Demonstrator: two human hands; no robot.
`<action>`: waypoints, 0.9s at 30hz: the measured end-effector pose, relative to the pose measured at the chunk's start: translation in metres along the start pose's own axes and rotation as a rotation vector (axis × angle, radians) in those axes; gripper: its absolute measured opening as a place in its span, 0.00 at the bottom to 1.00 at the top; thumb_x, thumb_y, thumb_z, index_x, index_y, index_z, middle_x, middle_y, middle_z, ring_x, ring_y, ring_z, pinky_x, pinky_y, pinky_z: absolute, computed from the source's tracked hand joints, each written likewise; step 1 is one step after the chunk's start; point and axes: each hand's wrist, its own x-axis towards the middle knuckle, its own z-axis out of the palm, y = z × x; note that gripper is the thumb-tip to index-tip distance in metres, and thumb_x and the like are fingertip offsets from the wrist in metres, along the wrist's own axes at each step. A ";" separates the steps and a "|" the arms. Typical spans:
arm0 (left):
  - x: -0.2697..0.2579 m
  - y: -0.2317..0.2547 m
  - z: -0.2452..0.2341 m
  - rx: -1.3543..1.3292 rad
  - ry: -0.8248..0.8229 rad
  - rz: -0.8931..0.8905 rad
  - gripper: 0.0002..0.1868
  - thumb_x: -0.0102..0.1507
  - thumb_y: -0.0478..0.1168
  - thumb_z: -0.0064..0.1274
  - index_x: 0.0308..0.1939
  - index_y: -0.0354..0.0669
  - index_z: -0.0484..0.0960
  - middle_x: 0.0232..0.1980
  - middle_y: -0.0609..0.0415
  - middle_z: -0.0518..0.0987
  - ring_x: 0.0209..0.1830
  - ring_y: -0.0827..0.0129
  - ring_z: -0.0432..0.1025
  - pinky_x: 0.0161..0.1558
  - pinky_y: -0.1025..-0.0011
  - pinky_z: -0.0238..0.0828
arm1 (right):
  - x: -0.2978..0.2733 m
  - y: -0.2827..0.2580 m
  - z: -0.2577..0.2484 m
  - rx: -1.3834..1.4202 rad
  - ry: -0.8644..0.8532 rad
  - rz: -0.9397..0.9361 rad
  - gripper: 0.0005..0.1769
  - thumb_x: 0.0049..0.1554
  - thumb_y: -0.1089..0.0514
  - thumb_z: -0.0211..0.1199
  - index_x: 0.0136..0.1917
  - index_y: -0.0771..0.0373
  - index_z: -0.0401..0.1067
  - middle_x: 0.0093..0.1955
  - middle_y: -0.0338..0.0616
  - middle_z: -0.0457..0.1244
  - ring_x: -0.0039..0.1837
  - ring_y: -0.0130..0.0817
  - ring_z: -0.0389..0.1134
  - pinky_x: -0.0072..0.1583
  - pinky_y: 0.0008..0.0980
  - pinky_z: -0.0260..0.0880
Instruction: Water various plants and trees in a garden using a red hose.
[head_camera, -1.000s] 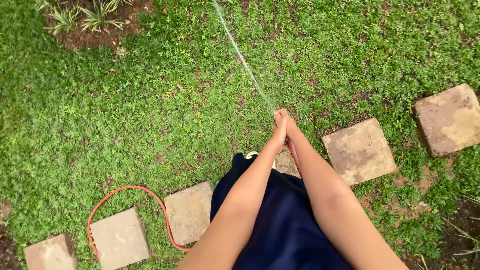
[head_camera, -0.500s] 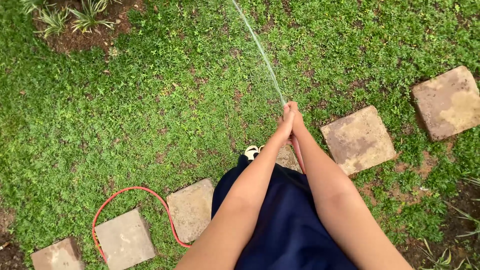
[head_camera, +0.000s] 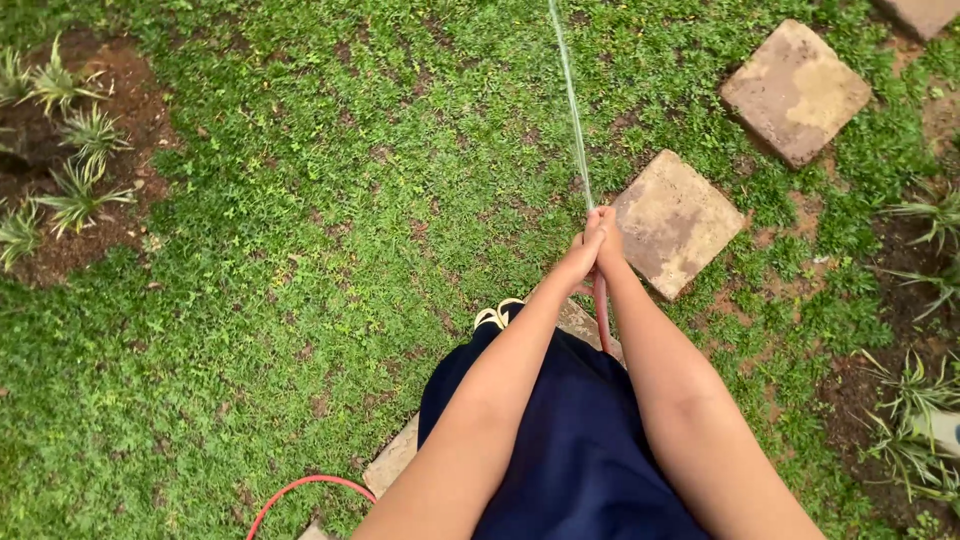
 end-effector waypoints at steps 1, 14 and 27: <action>0.003 0.001 0.005 0.034 -0.031 -0.023 0.48 0.59 0.73 0.38 0.76 0.51 0.54 0.61 0.39 0.72 0.53 0.44 0.73 0.48 0.36 0.72 | 0.003 0.003 -0.009 -0.025 -0.014 0.014 0.15 0.68 0.46 0.52 0.60 0.57 0.62 0.43 0.51 0.65 0.41 0.40 0.66 0.47 0.44 0.68; 0.023 -0.011 -0.093 -0.064 0.922 0.398 0.33 0.65 0.42 0.45 0.73 0.42 0.56 0.68 0.35 0.66 0.61 0.48 0.69 0.62 0.56 0.64 | -0.059 -0.060 0.040 -0.170 -0.455 0.001 0.19 0.66 0.43 0.50 0.63 0.57 0.62 0.47 0.58 0.69 0.49 0.58 0.72 0.53 0.52 0.69; -0.006 -0.050 -0.221 -0.423 1.170 0.296 0.19 0.70 0.43 0.43 0.59 0.38 0.79 0.58 0.46 0.82 0.55 0.61 0.75 0.60 0.65 0.66 | -0.073 -0.064 0.094 -0.356 -0.720 -0.195 0.22 0.65 0.41 0.48 0.65 0.55 0.61 0.49 0.62 0.69 0.51 0.62 0.71 0.56 0.54 0.70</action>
